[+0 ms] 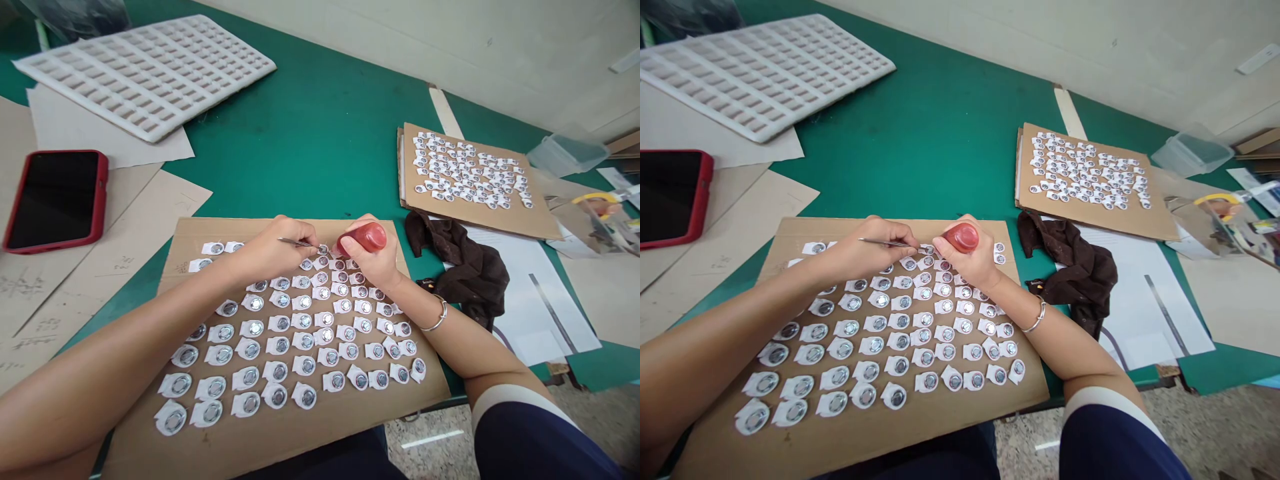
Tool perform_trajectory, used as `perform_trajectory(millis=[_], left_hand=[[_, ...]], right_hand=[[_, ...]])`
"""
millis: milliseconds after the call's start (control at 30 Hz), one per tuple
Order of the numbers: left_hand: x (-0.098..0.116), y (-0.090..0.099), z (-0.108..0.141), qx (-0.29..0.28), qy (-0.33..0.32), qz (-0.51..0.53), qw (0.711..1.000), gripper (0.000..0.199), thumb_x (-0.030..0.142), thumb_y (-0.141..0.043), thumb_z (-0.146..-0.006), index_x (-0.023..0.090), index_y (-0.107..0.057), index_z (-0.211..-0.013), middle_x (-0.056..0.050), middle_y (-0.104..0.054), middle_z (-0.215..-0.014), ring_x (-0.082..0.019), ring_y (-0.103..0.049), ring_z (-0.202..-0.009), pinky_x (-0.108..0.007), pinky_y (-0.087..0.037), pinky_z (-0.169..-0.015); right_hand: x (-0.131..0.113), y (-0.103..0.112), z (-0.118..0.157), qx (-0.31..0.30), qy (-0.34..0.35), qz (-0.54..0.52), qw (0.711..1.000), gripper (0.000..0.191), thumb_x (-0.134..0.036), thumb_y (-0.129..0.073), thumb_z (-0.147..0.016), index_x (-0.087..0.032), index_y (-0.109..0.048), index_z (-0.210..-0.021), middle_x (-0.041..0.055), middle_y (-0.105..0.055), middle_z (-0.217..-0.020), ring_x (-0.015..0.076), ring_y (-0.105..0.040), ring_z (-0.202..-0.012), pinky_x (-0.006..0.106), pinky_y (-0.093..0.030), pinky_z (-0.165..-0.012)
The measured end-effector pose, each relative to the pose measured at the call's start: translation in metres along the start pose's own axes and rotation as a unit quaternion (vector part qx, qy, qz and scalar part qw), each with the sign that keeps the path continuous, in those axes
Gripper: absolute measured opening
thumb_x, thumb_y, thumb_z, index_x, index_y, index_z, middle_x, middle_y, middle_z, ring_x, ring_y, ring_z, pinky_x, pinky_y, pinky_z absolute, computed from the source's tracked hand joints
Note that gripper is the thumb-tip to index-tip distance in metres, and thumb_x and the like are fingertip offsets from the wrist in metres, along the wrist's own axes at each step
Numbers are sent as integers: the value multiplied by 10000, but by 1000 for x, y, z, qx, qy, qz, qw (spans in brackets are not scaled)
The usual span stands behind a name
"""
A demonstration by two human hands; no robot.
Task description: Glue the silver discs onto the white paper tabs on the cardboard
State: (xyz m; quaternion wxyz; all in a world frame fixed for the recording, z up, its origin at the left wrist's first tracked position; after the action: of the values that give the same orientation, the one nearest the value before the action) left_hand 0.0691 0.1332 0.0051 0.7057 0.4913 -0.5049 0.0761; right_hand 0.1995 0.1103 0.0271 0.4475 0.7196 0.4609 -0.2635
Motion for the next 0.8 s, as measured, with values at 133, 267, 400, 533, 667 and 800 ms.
perform_trajectory(millis=[133, 267, 400, 533, 667, 800], left_hand=[[0, 1, 0, 2, 7, 3, 1000, 141, 207, -512, -760, 178, -624, -679, 8, -643, -710, -108, -553, -646, -218, -391, -568], [0, 1, 0, -1, 10, 2, 1000, 143, 203, -510, -762, 174, -624, -681, 5, -643, -706, -107, -549, -637, -218, -386, -559], [1, 2, 0, 2, 8, 1, 1000, 149, 207, -510, -764, 170, -622, -673, 1, -642, -705, -109, -550, -641, -219, -388, -564], [1, 2, 0, 2, 11, 6, 1000, 151, 214, -510, -762, 170, -622, -672, 2, -641, -714, -109, -551, -646, -220, -392, -567], [1, 2, 0, 2, 12, 10, 1000, 146, 209, -511, -760, 172, -628, -680, 8, -638, -708, -104, -549, -644, -214, -392, -567], [0, 2, 0, 2, 13, 13, 1000, 147, 208, -514, -761, 170, -633, -683, 5, -634, -698, -101, -545, -636, -211, -388, -560]], right_hand=[[1, -1, 0, -1, -1, 2, 1000, 149, -323, -650, -718, -209, -577, -780, -4, -566, -754, 134, -562, -706, 323, -473, -696], [0, -2, 0, -1, 1, -9, 1000, 139, -295, -658, -717, -202, -582, -785, 0, -569, -759, 133, -561, -710, 319, -466, -700], [-3, -3, 0, -4, 7, -17, 1000, 138, -283, -662, -713, -198, -583, -788, 6, -573, -762, 138, -565, -719, 320, -469, -702], [-3, -5, -1, -7, 10, -18, 1000, 137, -287, -662, -713, -203, -580, -784, 4, -568, -767, 136, -564, -725, 318, -474, -703], [-3, -7, 0, -11, 6, -21, 1000, 150, -304, -666, -706, -209, -581, -785, 4, -575, -765, 139, -567, -736, 323, -478, -714], [3, -1, -4, 6, -37, -59, 998, 176, -335, -681, -685, -208, -577, -748, -5, -591, -730, 130, -588, -685, 302, -492, -657]])
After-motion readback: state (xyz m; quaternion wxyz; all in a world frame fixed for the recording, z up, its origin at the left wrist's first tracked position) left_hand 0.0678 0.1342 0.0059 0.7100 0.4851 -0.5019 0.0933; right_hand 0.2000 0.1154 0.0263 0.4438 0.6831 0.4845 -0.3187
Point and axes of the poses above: each hand's wrist, its own z-axis away from the middle knuckle, its own y-axis out of the back of the hand, x = y × z, the point moved 10 cm from there along -z, towards the middle knuckle
